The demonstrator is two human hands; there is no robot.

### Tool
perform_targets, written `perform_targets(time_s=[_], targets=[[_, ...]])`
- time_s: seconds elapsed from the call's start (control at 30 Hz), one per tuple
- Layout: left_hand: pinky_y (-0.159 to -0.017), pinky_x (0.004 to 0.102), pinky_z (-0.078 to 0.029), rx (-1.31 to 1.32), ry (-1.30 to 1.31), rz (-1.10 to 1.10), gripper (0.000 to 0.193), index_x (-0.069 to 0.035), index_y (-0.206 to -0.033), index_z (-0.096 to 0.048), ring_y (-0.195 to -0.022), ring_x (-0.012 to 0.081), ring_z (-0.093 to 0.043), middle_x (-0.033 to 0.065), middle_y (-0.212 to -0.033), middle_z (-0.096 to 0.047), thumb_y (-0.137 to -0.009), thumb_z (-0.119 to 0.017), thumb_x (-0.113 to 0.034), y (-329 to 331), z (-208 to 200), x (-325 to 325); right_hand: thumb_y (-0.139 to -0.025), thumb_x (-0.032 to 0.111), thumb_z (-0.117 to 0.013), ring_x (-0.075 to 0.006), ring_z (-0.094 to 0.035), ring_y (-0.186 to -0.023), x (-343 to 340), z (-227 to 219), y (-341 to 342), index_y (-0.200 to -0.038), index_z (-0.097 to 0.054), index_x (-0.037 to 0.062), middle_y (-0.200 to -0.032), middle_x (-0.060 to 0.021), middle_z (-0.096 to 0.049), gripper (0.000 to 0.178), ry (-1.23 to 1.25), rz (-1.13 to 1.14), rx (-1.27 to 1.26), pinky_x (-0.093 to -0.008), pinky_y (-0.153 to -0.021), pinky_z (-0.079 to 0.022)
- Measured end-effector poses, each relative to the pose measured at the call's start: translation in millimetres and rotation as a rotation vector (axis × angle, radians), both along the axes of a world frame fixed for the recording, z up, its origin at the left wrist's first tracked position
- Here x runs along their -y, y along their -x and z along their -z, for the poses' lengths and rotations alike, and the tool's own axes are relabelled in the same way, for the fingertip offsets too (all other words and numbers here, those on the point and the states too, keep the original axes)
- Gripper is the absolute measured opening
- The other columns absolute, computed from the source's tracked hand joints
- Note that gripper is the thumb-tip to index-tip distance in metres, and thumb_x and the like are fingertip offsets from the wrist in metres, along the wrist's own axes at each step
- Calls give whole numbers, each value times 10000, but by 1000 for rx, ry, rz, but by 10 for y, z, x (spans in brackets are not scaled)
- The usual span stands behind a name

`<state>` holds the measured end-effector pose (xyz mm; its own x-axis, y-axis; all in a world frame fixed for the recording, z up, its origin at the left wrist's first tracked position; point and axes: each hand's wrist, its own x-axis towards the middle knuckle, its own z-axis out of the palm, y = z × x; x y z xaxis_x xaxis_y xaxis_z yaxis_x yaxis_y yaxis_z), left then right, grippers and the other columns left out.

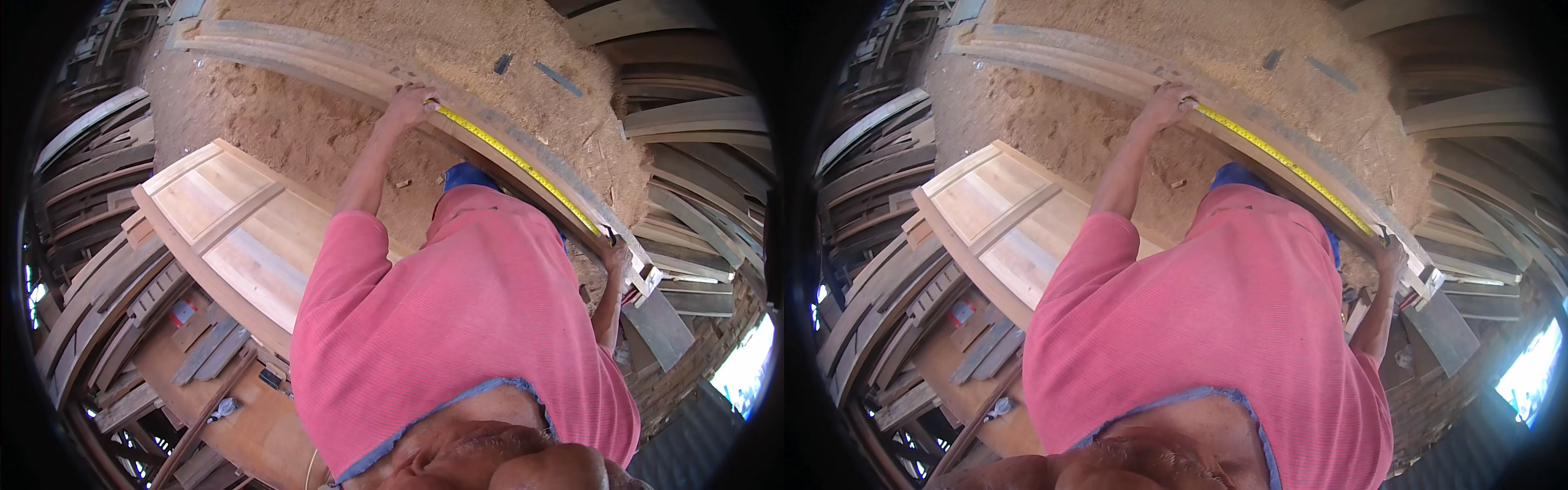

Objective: The person measures a long wooden plank with a tape measure and marks it with a pencil. They then select another plank from a stack, inspect it, and place it on a workbench.

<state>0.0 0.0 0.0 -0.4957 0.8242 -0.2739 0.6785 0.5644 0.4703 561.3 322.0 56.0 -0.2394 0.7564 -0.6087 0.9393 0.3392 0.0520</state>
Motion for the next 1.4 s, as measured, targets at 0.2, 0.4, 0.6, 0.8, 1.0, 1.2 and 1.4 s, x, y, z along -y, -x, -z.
perform_targets(time_s=[0.2,0.4,0.6,0.8,1.0,1.2,1.4], targets=[[-1054,552,-343,8,-11,-13,239,-206,-1069,-744,-1208,312,-582,76,-1118,-694,-900,-732,-374,-37,-54,43,-845,632,-701,-444,-673,-1111,78,-119,121,-1203,-734,131,-1159,-230,-730,616,-40,-1,6,-539,-945,-497],[-1043,573,-325,-15,7,-10,261,-217,-1077,-748,-1230,300,-570,63,-1147,-695,-909,-714,-414,-30,6,69,-850,617,-702,-440,-671,-1131,106,-122,203,-1234,-728,142,-1172,-216,-732,611,-24,-15,5,-536,-963,-500],[-1051,574,-317,-8,36,28,267,-209,-1104,-731,-1258,311,-558,69,-1195,-692,-934,-684,-409,20,-8,65,-851,618,-702,-438,-671,-1132,103,-78,255,-1234,-731,145,-1161,-211,-737,609,-14,-23,20,-538,-958,-504],[-1046,564,-321,40,75,35,263,-191,-1115,-715,-1258,314,-559,74,-1218,-691,-946,-672,-387,48,44,70,-848,633,-694,-445,-679,-1100,125,-102,298,-1170,-738,110,-1122,-236,-735,615,-20,-45,-17,-539,-931,-510],[-1023,578,-335,65,22,38,243,-187,-1092,-708,-1245,303,-567,67,-1206,-699,-950,-659,-378,84,114,81,-842,615,-706,-433,-691,-1090,161,-135,370,-1184,-743,105,-1120,-233,-740,616,-31,-33,-7,-521,-927,-524],[-1024,585,-339,2,24,20,231,-184,-1083,-705,-1244,302,-570,66,-1192,-704,-948,-659,-366,33,119,82,-845,626,-698,-439,-688,-1092,154,-153,371,-1197,-739,100,-1131,-240,-735,635,-32,-34,-25,-525,-933,-521],[-1037,583,-336,18,39,5,231,-185,-1090,-697,-1240,301,-578,68,-1192,-699,-951,-657,-366,36,58,73,-848,642,-687,-448,-681,-1097,152,-116,349,-1177,-736,81,-1133,-252,-728,653,-39,-52,-57,-531,-937,-515]])
